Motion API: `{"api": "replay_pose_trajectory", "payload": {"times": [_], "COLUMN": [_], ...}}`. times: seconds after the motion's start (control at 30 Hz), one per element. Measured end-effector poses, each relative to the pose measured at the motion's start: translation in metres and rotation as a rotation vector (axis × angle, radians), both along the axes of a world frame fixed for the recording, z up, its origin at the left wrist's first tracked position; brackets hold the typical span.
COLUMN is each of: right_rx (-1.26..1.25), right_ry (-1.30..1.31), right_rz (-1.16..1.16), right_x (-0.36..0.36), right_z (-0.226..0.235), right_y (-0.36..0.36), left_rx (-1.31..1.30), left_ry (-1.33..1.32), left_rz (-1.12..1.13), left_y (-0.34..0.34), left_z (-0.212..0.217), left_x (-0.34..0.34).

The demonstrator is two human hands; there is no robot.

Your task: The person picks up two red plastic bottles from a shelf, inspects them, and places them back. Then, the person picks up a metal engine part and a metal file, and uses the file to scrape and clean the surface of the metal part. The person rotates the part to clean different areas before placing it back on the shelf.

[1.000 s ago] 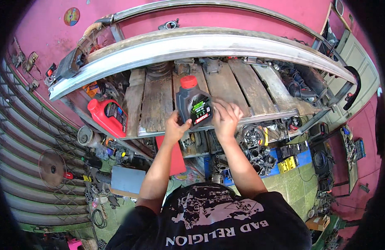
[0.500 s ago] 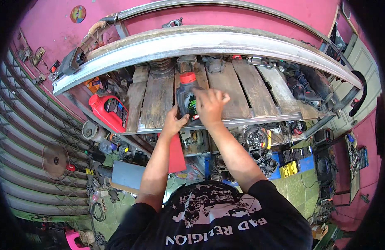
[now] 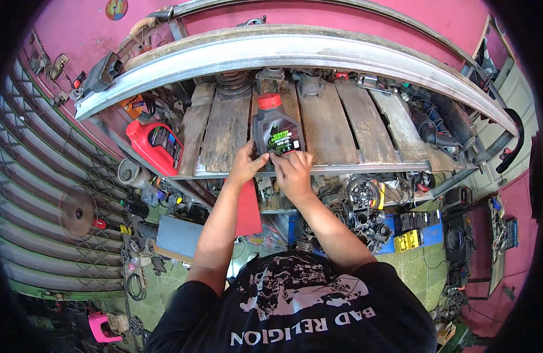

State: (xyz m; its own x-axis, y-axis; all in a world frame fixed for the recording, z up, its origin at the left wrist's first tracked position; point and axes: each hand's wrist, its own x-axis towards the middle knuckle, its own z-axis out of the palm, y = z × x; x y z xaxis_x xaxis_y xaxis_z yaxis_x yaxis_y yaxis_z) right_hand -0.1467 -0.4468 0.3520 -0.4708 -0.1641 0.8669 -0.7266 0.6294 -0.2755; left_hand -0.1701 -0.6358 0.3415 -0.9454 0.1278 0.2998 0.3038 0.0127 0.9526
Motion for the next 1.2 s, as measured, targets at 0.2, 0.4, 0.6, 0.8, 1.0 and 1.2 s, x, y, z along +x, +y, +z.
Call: {"api": "replay_pose_trajectory", "payload": {"times": [0.2,0.4,0.6,0.8,1.0,1.2], "right_rx": [-0.018,0.125,0.055,-0.045,0.141,-0.090], "right_ry": [-0.063,-0.014,0.089,-0.005,0.005,-0.199], "right_rz": [-0.337,-0.107,0.099,-0.318,0.017,-0.513], "right_x": [-0.009,0.010,0.007,-0.021,0.010,-0.030], "right_z": [-0.005,0.005,-0.007,-0.001,-0.010,-0.002], "right_y": [0.027,0.017,-0.004,0.030,0.019,0.085], "left_rx": [-0.044,-0.059,-0.002,-0.040,-0.025,-0.105], "left_ry": [0.002,0.005,0.019,0.017,0.004,-0.012], "left_rz": [0.044,0.053,0.047,0.048,0.042,0.074], "left_y": [0.004,0.003,0.005,0.003,0.006,0.006], "left_z": [0.004,0.007,-0.001,0.000,0.007,0.002], "left_x": [0.002,0.006,0.001,0.002,0.006,0.005]}}
